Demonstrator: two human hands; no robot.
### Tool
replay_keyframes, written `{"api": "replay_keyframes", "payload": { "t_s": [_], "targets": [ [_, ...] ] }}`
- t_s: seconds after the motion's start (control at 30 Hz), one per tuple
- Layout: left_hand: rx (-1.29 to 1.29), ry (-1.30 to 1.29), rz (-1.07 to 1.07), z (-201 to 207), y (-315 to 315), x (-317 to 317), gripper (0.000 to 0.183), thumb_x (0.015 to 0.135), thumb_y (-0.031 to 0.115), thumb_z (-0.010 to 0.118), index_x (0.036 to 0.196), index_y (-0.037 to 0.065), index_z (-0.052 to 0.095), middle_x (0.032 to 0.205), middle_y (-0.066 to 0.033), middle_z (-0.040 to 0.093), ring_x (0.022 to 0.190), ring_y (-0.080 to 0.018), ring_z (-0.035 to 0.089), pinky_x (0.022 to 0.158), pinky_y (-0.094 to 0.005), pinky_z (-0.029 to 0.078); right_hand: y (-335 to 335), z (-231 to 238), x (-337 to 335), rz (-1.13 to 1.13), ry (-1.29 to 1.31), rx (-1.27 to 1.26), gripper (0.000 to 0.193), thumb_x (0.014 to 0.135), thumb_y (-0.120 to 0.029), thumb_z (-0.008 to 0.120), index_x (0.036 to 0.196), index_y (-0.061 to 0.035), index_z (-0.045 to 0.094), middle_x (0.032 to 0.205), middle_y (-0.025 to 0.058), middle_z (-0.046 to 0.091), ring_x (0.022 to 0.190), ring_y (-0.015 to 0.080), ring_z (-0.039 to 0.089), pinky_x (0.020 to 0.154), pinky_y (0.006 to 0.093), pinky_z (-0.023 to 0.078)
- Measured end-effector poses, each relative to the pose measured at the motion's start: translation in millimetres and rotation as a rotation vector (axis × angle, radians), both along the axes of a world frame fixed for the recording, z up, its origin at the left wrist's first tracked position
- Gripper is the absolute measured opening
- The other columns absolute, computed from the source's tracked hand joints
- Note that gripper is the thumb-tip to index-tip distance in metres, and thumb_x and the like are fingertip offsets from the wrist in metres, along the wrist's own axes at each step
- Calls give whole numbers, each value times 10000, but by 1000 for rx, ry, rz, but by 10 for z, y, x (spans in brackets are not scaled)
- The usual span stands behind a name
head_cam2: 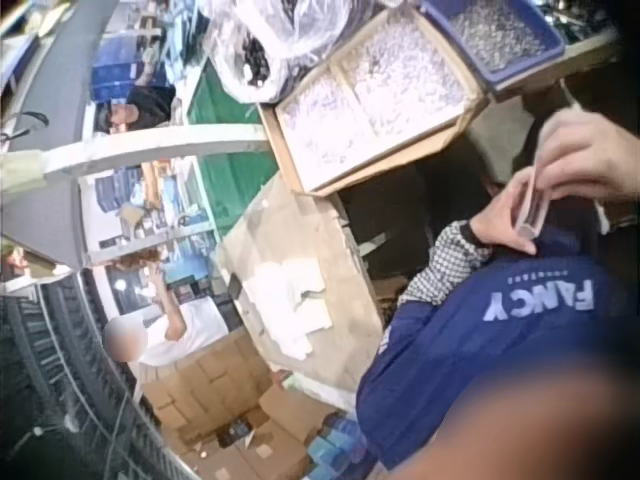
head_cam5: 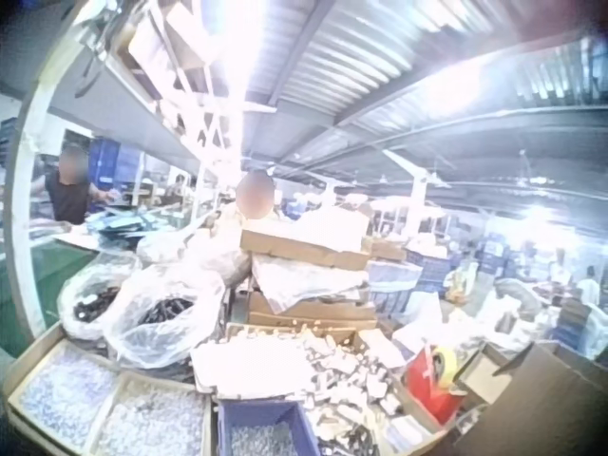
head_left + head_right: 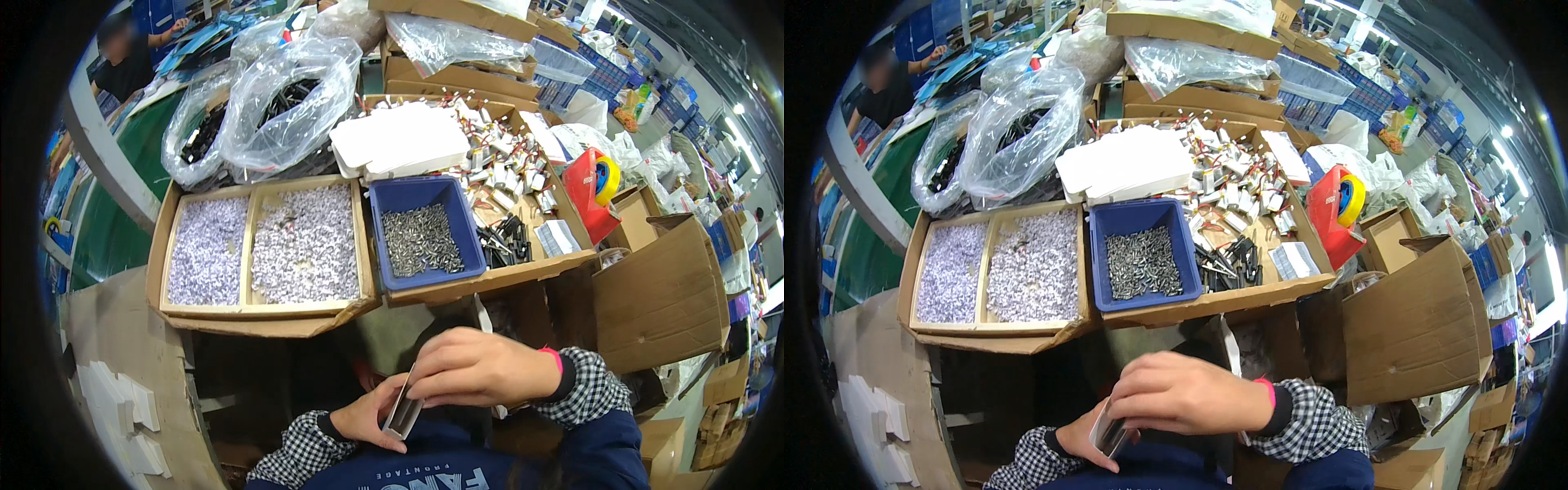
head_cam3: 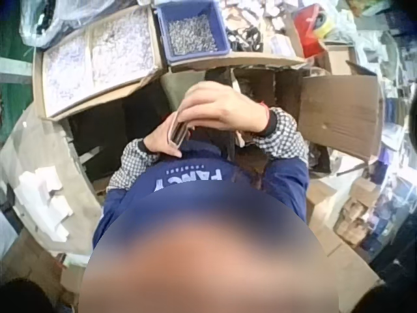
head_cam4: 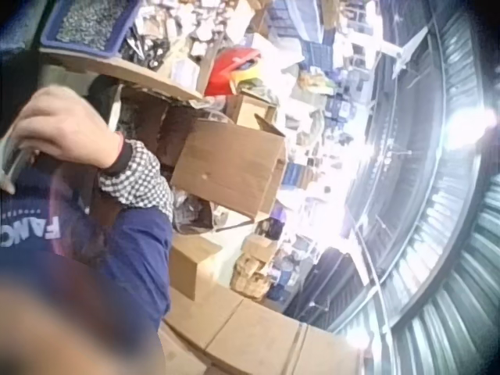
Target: The person assembles small electronic components by inserting a cylindrical battery into a white plastic housing, then inserting a metal pin and a small white piece. The person repeats this process multiple times, handling batteries, housings, pins, and white pieces.
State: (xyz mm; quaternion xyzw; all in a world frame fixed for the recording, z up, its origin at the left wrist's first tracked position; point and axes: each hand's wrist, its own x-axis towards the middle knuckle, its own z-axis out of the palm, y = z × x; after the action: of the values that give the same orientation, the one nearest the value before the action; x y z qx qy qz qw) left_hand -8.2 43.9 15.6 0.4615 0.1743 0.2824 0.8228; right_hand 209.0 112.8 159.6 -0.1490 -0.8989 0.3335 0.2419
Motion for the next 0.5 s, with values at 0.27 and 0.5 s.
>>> {"api": "replay_keyframes", "payload": {
  "t_s": [0.27,0.5],
  "targets": [
    [-21,-41,-95,-222,-13,16,1035,631,127,881,1420,92,211,1321,-106,408,1238,-197,416,1079,-355,309,998,-35,1003,-1121,-494,154,286,838,-302,623,804,-23,674,733,181,654,714,337,647,668,403,510],
    [-34,13,-109,-323,-32,6,1009,653,116,866,1421,99,211,1328,-105,403,1240,-196,414,1083,-353,313,1309,-319,1387,-1083,-644,-178,429,819,-443,618,751,-24,679,687,156,653,687,328,643,680,401,505]
  ]
}}
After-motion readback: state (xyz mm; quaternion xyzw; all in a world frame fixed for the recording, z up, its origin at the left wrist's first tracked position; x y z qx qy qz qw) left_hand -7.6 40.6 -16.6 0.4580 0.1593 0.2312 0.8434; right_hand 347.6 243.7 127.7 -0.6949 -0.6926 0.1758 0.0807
